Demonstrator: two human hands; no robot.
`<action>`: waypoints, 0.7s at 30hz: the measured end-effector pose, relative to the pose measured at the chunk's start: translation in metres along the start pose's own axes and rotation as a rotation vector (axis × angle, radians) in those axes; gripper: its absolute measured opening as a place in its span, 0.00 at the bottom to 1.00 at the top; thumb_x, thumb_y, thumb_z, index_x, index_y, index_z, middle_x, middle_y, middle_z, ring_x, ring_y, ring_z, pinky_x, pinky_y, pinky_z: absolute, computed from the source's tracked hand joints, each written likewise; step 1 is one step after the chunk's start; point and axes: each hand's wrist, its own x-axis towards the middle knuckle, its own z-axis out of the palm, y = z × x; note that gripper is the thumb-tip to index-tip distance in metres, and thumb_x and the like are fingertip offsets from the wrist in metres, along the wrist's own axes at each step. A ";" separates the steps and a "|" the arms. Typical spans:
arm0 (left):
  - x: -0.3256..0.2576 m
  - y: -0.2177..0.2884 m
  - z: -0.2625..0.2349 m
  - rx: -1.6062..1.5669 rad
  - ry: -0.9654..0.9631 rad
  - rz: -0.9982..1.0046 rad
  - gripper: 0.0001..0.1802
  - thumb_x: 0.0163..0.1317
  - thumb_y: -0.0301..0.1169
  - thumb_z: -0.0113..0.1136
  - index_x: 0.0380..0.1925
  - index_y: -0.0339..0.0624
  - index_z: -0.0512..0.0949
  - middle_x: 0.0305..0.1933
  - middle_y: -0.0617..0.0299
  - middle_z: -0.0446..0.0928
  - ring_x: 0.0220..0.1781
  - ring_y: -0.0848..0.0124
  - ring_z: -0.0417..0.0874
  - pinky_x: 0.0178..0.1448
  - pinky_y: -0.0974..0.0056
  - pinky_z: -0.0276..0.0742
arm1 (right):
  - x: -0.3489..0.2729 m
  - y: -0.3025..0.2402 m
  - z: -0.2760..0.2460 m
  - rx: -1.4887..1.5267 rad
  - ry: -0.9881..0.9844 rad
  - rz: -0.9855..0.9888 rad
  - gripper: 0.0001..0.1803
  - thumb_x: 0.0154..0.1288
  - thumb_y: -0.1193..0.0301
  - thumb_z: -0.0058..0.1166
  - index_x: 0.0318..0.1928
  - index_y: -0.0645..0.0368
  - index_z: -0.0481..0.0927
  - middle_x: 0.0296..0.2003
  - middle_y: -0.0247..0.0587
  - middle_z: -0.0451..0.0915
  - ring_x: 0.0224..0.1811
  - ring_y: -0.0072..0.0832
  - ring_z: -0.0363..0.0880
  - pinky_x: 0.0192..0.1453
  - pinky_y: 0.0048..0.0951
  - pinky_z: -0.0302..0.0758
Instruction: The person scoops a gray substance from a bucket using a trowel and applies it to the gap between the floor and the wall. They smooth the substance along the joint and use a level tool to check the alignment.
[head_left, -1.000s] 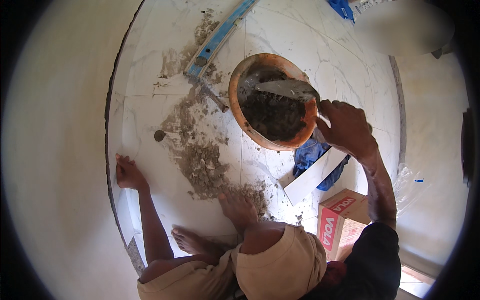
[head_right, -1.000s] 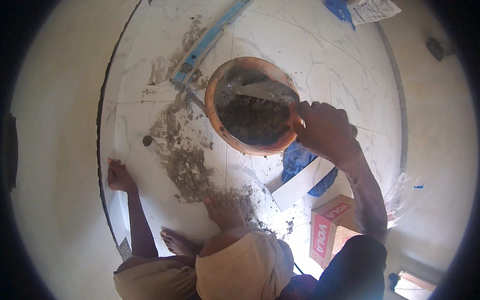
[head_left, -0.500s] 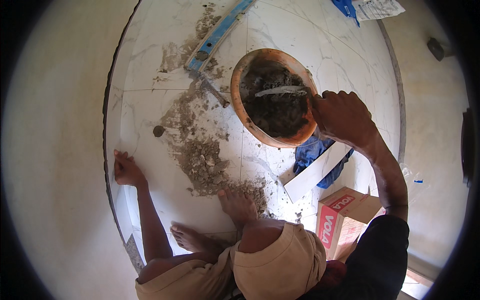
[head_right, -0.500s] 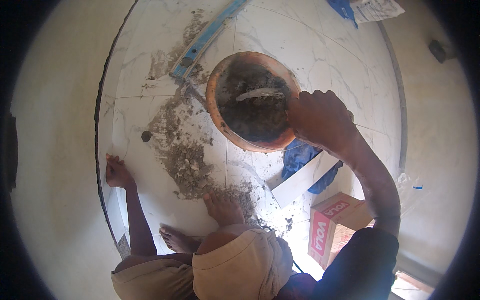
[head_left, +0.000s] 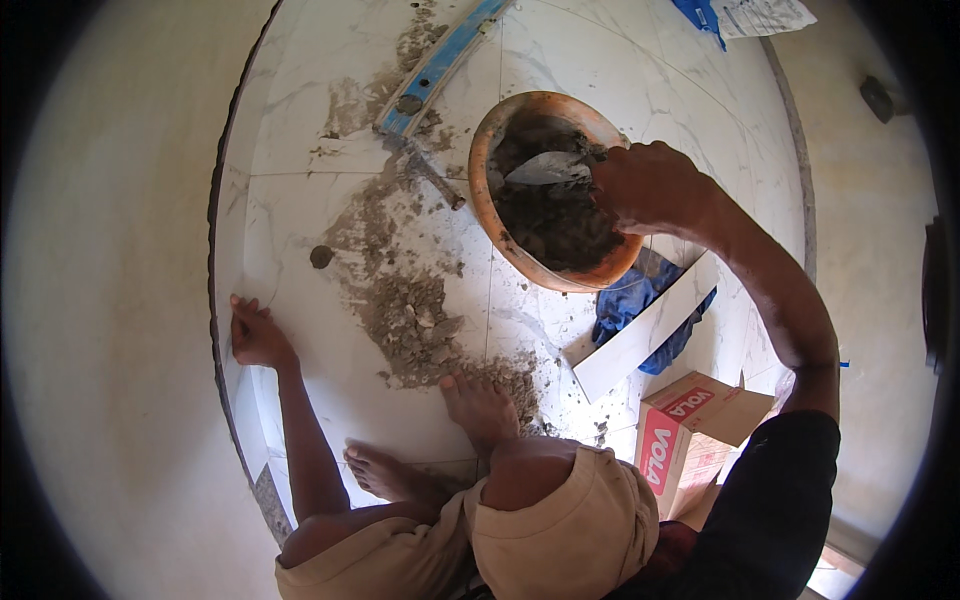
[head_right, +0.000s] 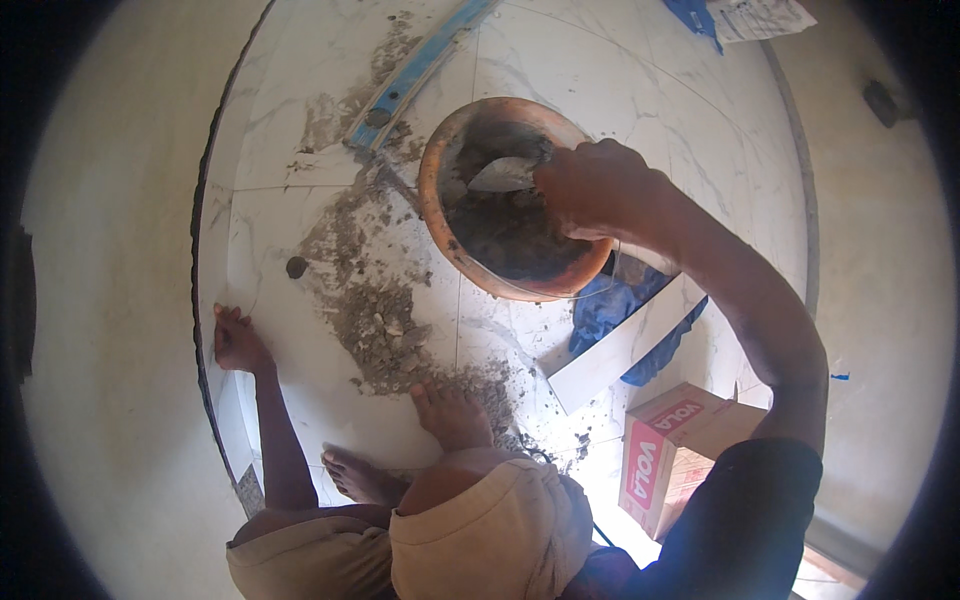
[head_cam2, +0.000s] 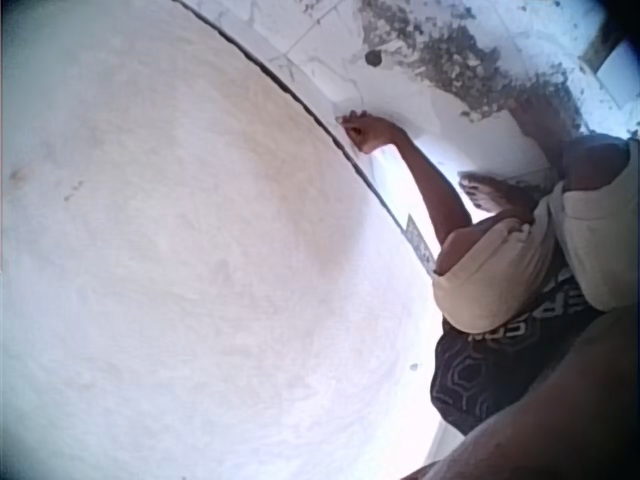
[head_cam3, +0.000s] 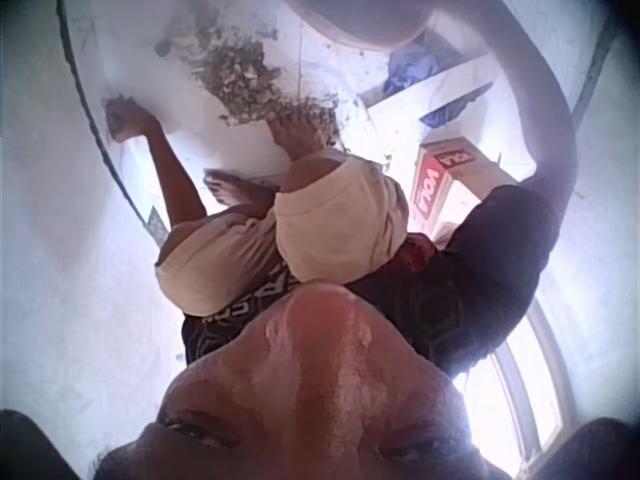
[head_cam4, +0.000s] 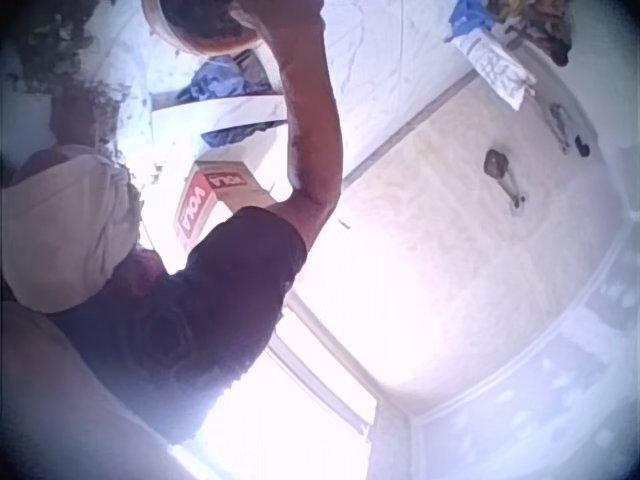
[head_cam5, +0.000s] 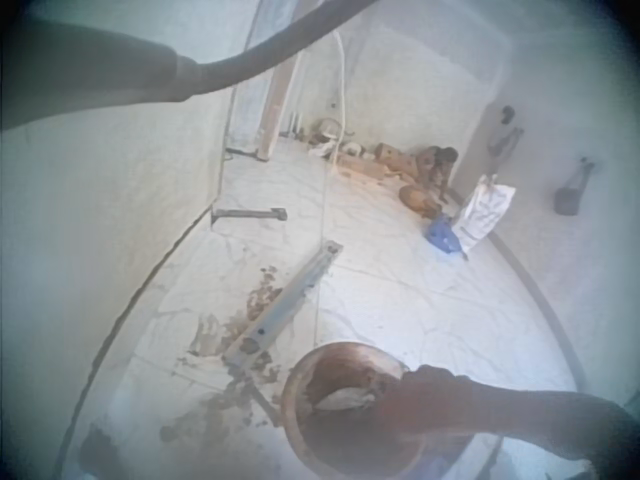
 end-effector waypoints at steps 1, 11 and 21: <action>-0.002 0.003 0.001 0.006 0.005 -0.004 0.24 0.68 0.47 0.66 0.34 0.33 0.87 0.28 0.60 0.86 0.22 0.74 0.81 0.26 0.69 0.78 | 0.002 0.003 0.000 0.002 0.014 -0.020 0.14 0.67 0.59 0.60 0.41 0.57 0.82 0.36 0.44 0.82 0.41 0.40 0.86 0.50 0.41 0.81; -0.004 0.006 0.000 0.048 0.006 -0.003 0.24 0.68 0.48 0.66 0.35 0.33 0.88 0.28 0.59 0.86 0.22 0.73 0.82 0.26 0.69 0.79 | 0.018 0.002 -0.016 -0.031 -0.097 -0.092 0.16 0.71 0.57 0.56 0.43 0.58 0.81 0.41 0.48 0.82 0.47 0.42 0.84 0.55 0.44 0.80; -0.007 0.010 0.003 0.062 -0.001 -0.003 0.24 0.69 0.48 0.66 0.35 0.33 0.87 0.27 0.60 0.86 0.21 0.73 0.81 0.26 0.69 0.78 | 0.029 0.030 -0.024 0.135 -0.299 -0.052 0.19 0.69 0.57 0.54 0.33 0.61 0.84 0.36 0.50 0.81 0.45 0.45 0.80 0.50 0.44 0.77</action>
